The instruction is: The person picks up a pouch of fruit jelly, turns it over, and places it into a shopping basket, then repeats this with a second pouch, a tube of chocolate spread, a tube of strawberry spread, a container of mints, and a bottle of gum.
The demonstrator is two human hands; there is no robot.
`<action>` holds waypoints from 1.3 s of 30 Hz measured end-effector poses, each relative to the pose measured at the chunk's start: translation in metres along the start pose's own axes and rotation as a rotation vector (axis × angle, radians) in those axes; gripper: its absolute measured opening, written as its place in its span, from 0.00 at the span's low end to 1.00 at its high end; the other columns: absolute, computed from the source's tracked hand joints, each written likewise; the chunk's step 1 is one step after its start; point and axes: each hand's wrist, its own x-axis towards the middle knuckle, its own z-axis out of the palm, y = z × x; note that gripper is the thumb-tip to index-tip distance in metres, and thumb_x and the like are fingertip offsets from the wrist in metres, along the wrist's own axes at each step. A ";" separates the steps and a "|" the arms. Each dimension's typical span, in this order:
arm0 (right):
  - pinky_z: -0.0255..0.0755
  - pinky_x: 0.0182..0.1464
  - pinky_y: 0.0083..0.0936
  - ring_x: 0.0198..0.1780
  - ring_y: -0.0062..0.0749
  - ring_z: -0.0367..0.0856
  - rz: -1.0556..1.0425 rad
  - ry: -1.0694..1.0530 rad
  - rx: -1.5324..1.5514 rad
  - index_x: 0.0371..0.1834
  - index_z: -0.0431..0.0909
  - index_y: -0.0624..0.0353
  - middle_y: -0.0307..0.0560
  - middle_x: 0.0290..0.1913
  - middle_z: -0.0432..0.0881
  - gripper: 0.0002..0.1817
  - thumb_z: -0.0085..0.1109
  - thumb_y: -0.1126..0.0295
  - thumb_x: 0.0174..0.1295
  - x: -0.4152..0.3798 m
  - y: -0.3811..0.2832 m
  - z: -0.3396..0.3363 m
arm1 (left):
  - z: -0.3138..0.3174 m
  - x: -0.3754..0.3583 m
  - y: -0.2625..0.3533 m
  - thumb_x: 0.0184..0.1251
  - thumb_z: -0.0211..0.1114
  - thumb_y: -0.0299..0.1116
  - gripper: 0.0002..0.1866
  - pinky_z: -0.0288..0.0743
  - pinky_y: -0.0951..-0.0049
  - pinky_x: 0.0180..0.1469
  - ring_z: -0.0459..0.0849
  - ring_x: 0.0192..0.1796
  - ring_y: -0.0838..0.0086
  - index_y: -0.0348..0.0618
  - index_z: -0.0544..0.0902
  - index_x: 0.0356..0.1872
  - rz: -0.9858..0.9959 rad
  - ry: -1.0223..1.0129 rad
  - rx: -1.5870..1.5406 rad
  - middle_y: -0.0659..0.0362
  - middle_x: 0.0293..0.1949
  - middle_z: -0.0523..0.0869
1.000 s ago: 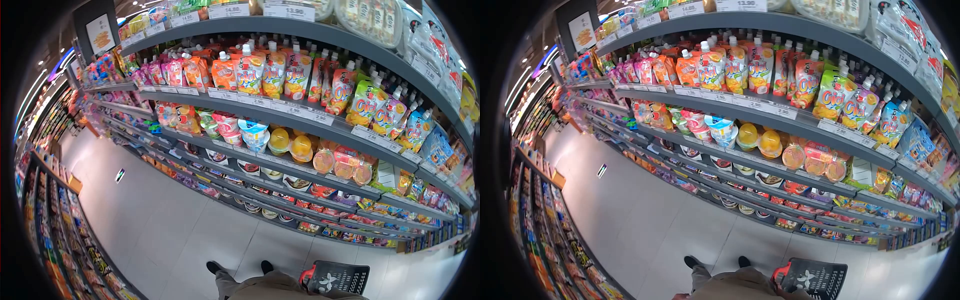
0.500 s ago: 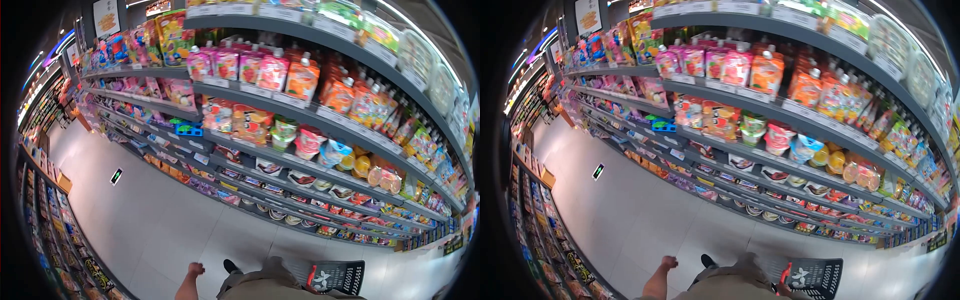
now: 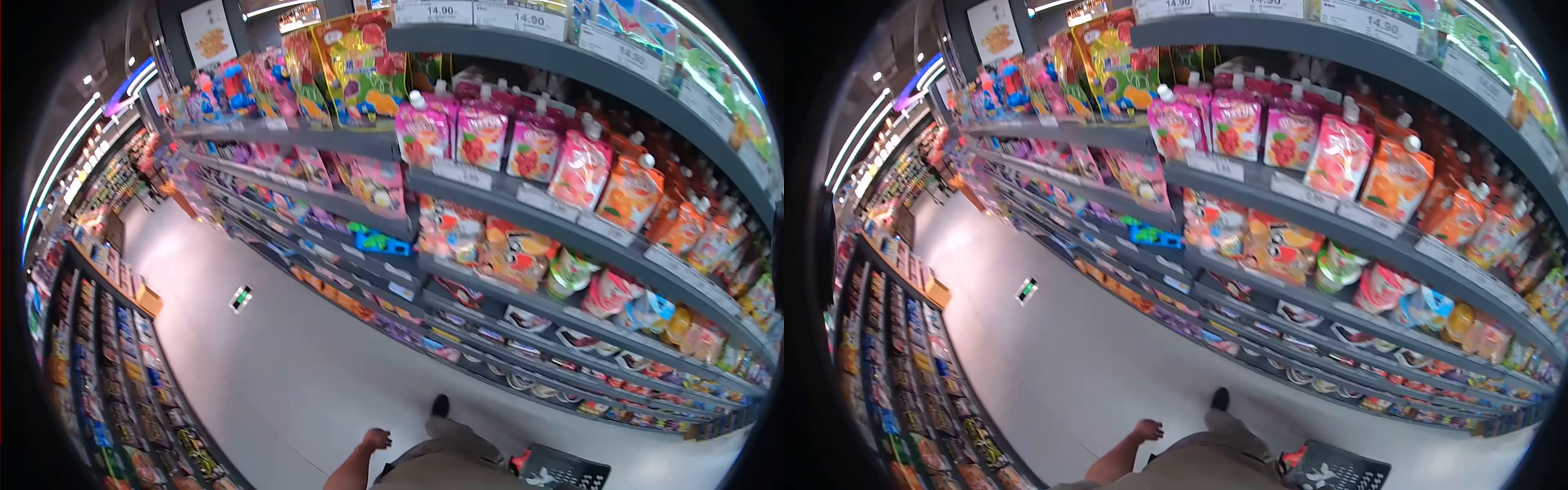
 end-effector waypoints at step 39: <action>0.78 0.29 0.33 0.22 0.34 0.84 0.103 0.219 0.152 0.24 0.84 0.63 0.46 0.20 0.83 0.22 0.69 0.51 0.55 -0.153 -0.152 0.188 | -0.320 0.097 -0.216 0.70 0.56 0.34 0.12 0.82 0.74 0.29 0.88 0.27 0.73 0.40 0.85 0.31 -0.462 -0.225 -0.501 0.57 0.28 0.89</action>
